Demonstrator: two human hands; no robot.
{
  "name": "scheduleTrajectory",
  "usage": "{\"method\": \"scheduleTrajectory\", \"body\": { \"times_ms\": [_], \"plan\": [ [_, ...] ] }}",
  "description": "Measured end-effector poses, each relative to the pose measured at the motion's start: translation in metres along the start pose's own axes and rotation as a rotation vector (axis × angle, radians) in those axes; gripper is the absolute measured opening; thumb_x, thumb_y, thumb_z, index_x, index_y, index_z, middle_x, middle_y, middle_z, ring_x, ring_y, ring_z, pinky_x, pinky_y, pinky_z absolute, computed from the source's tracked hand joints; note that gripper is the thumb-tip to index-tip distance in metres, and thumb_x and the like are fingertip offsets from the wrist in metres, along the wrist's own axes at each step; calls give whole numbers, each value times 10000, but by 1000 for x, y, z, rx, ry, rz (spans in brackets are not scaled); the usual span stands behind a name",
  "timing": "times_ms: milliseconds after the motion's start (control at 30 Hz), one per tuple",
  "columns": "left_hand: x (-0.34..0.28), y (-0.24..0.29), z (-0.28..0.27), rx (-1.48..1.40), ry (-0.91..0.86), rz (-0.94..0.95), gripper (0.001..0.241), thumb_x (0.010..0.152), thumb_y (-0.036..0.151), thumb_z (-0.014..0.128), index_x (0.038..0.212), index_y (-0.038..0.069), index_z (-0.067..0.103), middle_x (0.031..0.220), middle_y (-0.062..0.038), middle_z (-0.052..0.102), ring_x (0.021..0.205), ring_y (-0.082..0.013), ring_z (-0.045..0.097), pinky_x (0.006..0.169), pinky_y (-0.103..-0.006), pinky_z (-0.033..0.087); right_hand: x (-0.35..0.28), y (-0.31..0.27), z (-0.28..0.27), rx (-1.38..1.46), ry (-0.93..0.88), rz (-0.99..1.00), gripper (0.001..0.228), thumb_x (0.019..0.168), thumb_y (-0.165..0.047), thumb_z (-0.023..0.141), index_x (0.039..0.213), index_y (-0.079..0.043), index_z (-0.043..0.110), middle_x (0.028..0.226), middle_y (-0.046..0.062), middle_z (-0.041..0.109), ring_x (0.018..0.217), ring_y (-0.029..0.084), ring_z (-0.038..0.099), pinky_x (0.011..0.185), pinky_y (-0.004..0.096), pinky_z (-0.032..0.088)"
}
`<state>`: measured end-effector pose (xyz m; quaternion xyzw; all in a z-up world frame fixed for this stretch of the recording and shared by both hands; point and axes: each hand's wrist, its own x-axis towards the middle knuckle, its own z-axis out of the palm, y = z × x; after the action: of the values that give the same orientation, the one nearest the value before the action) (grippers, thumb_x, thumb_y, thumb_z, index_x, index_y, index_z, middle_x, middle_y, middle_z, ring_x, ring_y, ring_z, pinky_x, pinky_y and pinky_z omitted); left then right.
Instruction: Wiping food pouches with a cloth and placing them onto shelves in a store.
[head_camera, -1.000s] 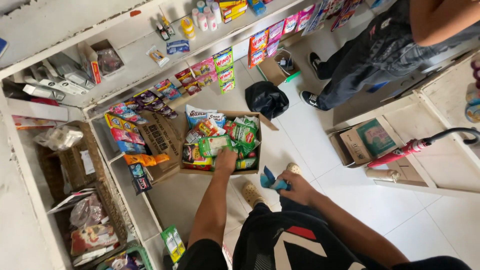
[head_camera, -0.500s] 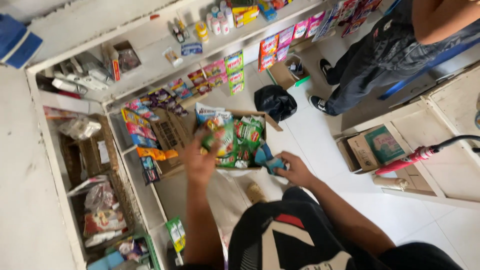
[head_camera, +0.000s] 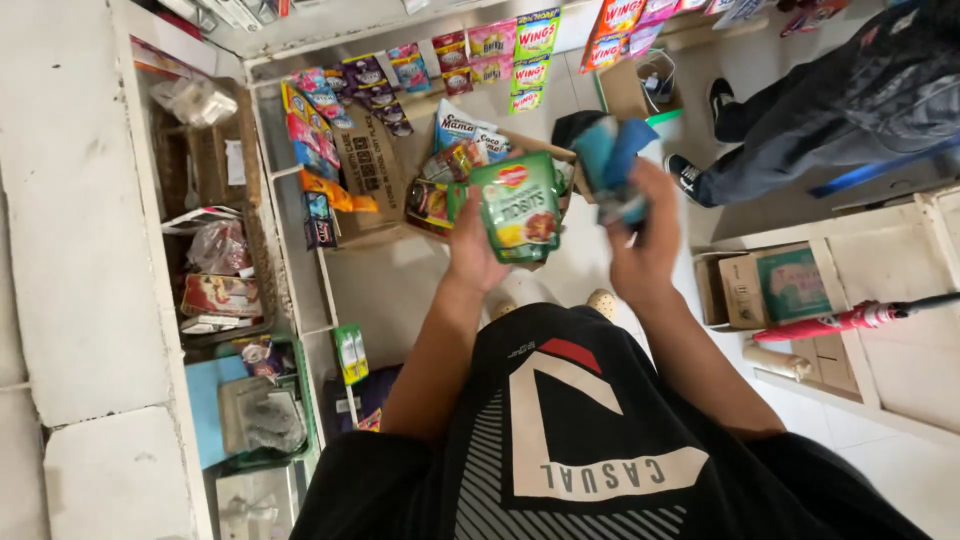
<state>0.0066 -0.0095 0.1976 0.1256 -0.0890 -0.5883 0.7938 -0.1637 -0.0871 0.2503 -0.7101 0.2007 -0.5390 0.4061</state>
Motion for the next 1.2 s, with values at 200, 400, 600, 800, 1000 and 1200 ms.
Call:
{"method": "scheduleTrajectory", "body": {
  "times_ms": [200, 400, 600, 800, 1000, 1200],
  "plan": [
    [-12, -5, 24, 241, 261, -37, 553, 967, 589, 614, 1195, 91, 692, 1045, -147, 755, 889, -256, 757, 790, -412, 642, -4, -24, 36, -546, -580, -373, 622, 909, -451, 702, 1389, -72, 591, 1535, 170, 512, 1462, 477, 386, 1187, 594, 260],
    [-8, 22, -5, 437, 507, 102, 444, 962, 622, 555, 895, 213, 715, 681, -42, 725, 460, -117, 650, 316, -213, 462, -9, -37, 31, -484, -700, -410, 413, 989, -403, 575, 1314, -162, 658, 1478, 98, 585, 1370, 367, 537, 1085, 503, 402],
    [-27, -5, 38, 294, 248, -229, 737, 960, 664, 536, 1433, 99, 532, 1323, -219, 627, 1165, -359, 652, 983, -563, 556, 12, -46, 35, -499, -658, -346, 530, 999, -456, 581, 1336, -49, 628, 1493, 193, 550, 1410, 416, 490, 1173, 551, 350],
    [-21, 0, 17, 532, 652, 159, 663, 1015, 514, 565, 1470, 37, 502, 1475, -117, 519, 1313, -227, 538, 1202, -341, 375, 2, -60, 32, -473, -731, -376, 523, 1016, -391, 553, 1419, -59, 579, 1528, 160, 531, 1426, 383, 484, 1200, 510, 335],
    [-40, 0, 94, 493, 344, -45, 723, 1021, 600, 389, 1566, 126, 370, 1574, -118, 421, 1426, -218, 411, 1255, -449, 249, 17, -49, 19, -604, -662, -302, 630, 1010, -495, 562, 1458, -53, 542, 1520, 160, 535, 1434, 347, 479, 1223, 496, 301],
    [-23, -23, 16, 740, 97, 222, 538, 1141, 296, 284, 1529, -74, 334, 1569, -309, 339, 1461, -361, 336, 1265, -491, 191, 12, -66, 26, -498, -755, -301, 681, 979, -476, 623, 1437, 20, 530, 1489, 259, 527, 1407, 440, 474, 1205, 514, 344]
  ]
}}
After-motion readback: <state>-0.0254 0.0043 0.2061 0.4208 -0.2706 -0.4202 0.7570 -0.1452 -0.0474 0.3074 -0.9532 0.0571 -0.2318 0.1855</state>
